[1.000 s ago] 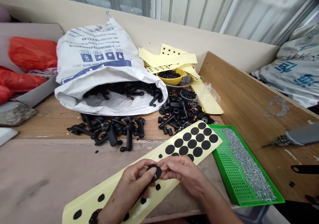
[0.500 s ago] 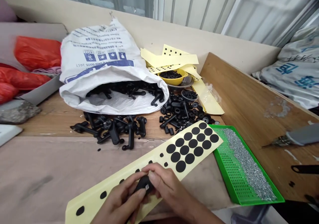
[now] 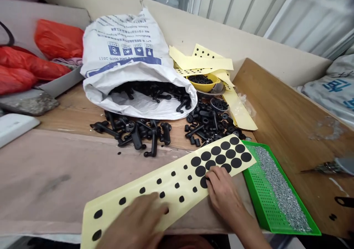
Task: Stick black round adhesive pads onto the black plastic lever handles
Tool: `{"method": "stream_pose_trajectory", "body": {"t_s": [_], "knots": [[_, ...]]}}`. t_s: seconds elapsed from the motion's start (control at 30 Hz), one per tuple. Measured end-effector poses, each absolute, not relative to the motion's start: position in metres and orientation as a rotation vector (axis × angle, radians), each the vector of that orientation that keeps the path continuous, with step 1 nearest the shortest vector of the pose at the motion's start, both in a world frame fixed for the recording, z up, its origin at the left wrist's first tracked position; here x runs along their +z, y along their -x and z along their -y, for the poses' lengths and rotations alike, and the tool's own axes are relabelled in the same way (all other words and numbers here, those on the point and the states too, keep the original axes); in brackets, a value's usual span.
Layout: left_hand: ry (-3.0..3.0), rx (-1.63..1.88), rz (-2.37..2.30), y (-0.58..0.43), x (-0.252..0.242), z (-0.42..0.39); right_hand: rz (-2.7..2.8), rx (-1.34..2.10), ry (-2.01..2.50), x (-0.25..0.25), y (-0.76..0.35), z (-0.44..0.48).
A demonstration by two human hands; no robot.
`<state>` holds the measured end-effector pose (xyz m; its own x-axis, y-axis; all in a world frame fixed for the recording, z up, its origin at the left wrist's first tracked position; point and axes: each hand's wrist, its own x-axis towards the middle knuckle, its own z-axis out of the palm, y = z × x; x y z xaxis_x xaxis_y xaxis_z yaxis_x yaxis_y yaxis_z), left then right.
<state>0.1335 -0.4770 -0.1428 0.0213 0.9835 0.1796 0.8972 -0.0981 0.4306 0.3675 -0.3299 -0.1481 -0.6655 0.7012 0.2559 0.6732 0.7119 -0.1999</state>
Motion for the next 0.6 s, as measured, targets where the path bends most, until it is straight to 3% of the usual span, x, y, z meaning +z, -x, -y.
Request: {"method": "stream_pose_trajectory", "body": {"t_s": [0.07,0.2,0.6], "knots": [[-2.305,0.482,-1.731,-0.164,-0.135,0.451,2.603,0.121,1.06,-0.149,-0.362,0.331],[-2.354,0.27,-1.781,-0.206,-0.127,0.404,2.56,0.231,1.111,-0.143,-0.36,0.331],[-2.447,0.184,-1.772,-0.21,-0.126,0.39,2.577,0.401,1.131,-0.127,-0.368,0.329]]}}
